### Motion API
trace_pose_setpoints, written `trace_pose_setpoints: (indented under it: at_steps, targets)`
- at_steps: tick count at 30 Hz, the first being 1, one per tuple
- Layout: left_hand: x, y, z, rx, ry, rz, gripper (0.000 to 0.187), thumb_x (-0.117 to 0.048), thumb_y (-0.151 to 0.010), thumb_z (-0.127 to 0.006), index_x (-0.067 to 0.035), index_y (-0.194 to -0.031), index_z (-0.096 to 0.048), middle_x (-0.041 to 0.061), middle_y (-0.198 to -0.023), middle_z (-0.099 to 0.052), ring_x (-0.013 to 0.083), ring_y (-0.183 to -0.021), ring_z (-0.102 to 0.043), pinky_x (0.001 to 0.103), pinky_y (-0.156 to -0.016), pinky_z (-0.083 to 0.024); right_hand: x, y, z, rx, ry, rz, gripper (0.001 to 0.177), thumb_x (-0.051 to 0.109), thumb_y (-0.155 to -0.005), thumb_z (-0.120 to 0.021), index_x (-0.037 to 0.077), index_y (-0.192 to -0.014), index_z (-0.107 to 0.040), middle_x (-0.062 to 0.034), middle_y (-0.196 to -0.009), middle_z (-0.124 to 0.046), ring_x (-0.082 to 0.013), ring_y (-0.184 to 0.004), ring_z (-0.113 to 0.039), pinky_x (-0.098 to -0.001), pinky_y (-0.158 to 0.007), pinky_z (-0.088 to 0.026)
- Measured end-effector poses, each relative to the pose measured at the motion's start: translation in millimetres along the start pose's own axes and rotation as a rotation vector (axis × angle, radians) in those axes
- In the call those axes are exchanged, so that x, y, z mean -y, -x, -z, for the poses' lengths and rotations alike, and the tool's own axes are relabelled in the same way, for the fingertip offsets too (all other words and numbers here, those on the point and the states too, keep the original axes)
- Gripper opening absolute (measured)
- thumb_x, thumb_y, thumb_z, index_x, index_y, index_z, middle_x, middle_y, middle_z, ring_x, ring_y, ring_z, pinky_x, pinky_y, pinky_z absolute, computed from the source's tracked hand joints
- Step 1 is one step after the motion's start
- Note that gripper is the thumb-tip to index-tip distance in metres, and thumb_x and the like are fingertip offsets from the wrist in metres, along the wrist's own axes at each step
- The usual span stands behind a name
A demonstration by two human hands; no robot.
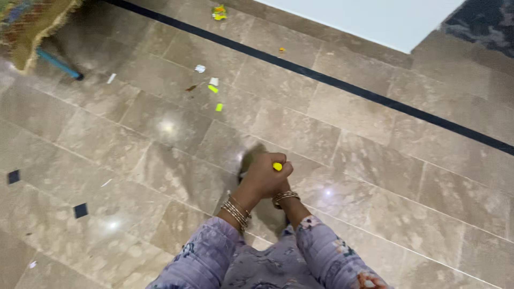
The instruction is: The person sweeps debris across a tiled floor using a small handheld brush, gathering it into a pile and then sweeping it into a cardboard box.
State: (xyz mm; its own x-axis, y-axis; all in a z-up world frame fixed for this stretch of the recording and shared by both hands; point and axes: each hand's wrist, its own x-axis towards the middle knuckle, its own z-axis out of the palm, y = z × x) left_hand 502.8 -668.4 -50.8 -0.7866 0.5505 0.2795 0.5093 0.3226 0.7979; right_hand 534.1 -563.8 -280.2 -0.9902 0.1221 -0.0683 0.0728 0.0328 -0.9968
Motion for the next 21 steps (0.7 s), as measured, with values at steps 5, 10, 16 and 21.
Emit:
trace_pose_setpoints:
  at_steps: [5,10,16,21]
  targets:
    - [26.6,16.9,81.3,0.134,-0.106,0.158,0.027,-0.030,-0.085,-0.067,-0.005,-0.074,-0.068,0.018,-0.071,-0.068,0.0386,-0.067,-0.065,0.047,-0.064,-0.052,41.1,-38.1,-114.5,0.208,-0.873,-0.005,0.059,0.051,-0.084,-0.061,0.001,-0.116,-0.062,-0.0128,-0.104,-0.072,-0.0242,-0.093,-0.068,-0.0346,-0.084,-0.055]
    - [0.6,7.6,130.9,0.154,-0.090,-0.001,0.028,-0.031,-0.087,-0.071,-0.005,-0.080,-0.065,0.016,-0.073,-0.068,0.0359,-0.069,-0.068,0.045,-0.064,-0.052,149.5,-46.9,-153.3,0.515,-1.213,0.129,0.072,0.060,-0.081,-0.058,-0.001,-0.119,-0.060,-0.0094,-0.106,-0.070,-0.0183,-0.094,-0.066,-0.0293,-0.087,-0.053]
    - [-77.7,-23.5,170.9,0.110,0.155,-0.291,0.035,-0.034,-0.090,-0.078,-0.005,-0.090,-0.060,0.009,-0.077,-0.066,0.0209,-0.068,-0.066,0.035,-0.062,-0.052,238.1,-34.1,-93.5,0.388,-0.948,0.223,0.058,0.046,-0.085,-0.064,0.000,-0.120,-0.061,-0.0107,-0.100,-0.071,-0.0225,-0.089,-0.067,-0.0335,-0.080,-0.054]
    - [-121.4,-59.1,167.6,0.149,0.518,-0.303,0.031,-0.033,-0.094,-0.077,-0.009,-0.089,-0.059,-0.003,-0.078,-0.063,0.0045,-0.070,-0.061,0.023,-0.062,-0.051,296.3,-11.3,-16.9,0.012,-0.206,0.367,0.046,0.038,-0.086,-0.067,0.004,-0.117,-0.061,-0.0122,-0.098,-0.073,-0.0270,-0.088,-0.069,-0.0383,-0.076,-0.054]
